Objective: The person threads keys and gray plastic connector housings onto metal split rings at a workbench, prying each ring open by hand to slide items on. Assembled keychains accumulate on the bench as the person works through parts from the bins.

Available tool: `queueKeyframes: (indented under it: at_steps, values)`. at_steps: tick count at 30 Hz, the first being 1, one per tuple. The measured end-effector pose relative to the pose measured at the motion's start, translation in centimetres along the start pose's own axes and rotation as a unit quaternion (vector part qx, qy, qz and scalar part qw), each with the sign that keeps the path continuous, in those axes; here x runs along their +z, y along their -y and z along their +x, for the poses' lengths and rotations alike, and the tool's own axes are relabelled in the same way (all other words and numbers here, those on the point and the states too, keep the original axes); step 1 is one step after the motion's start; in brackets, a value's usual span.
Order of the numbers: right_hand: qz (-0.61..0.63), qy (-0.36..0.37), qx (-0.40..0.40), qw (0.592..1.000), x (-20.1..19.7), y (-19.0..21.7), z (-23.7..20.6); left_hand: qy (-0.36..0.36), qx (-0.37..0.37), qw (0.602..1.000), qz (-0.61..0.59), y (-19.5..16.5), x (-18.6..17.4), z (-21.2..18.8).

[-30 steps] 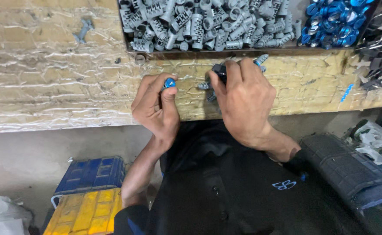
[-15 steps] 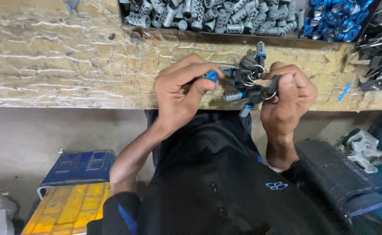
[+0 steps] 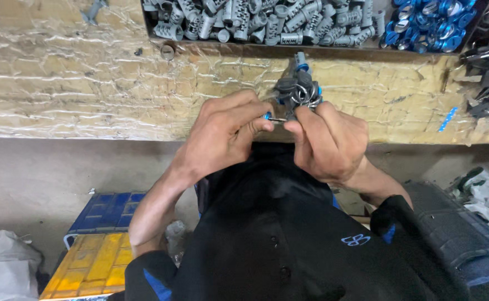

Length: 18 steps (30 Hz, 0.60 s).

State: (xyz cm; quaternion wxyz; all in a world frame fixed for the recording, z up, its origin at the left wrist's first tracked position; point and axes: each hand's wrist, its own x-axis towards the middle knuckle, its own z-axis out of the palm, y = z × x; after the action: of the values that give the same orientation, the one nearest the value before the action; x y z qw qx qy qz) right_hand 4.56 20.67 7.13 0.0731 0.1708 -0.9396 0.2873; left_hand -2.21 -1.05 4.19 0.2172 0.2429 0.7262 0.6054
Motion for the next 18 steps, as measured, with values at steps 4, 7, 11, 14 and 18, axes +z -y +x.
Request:
queueKeyframes:
  at_steps: [4, 7, 11, 14, 18]
  values:
    - [0.017, -0.068, 0.094, 0.993, 1.9, 0.1, -0.2, -0.024, 0.090, 0.989, 0.115, -0.2, 1.1, 0.4]
    - [0.013, -0.096, 0.115, 0.989, 3.3, 0.6, 0.1, -0.102, 0.047, 0.989, 0.091, -0.4, 3.2, 0.2]
    - [0.024, -0.059, 0.110, 0.992, 2.9, 0.4, 0.1, -0.074, -0.001, 0.997, 0.029, 0.1, 3.2, 0.0]
    - [0.074, 0.008, 0.082, 0.994, 0.7, -1.8, 0.1, -0.044, -0.035, 0.998, 0.009, 0.2, 2.3, -0.2]
    - [0.042, -0.147, 0.085, 0.985, -1.7, -8.5, 2.2, -0.064, -0.044, 0.997, 0.032, -0.1, 1.5, -0.6]
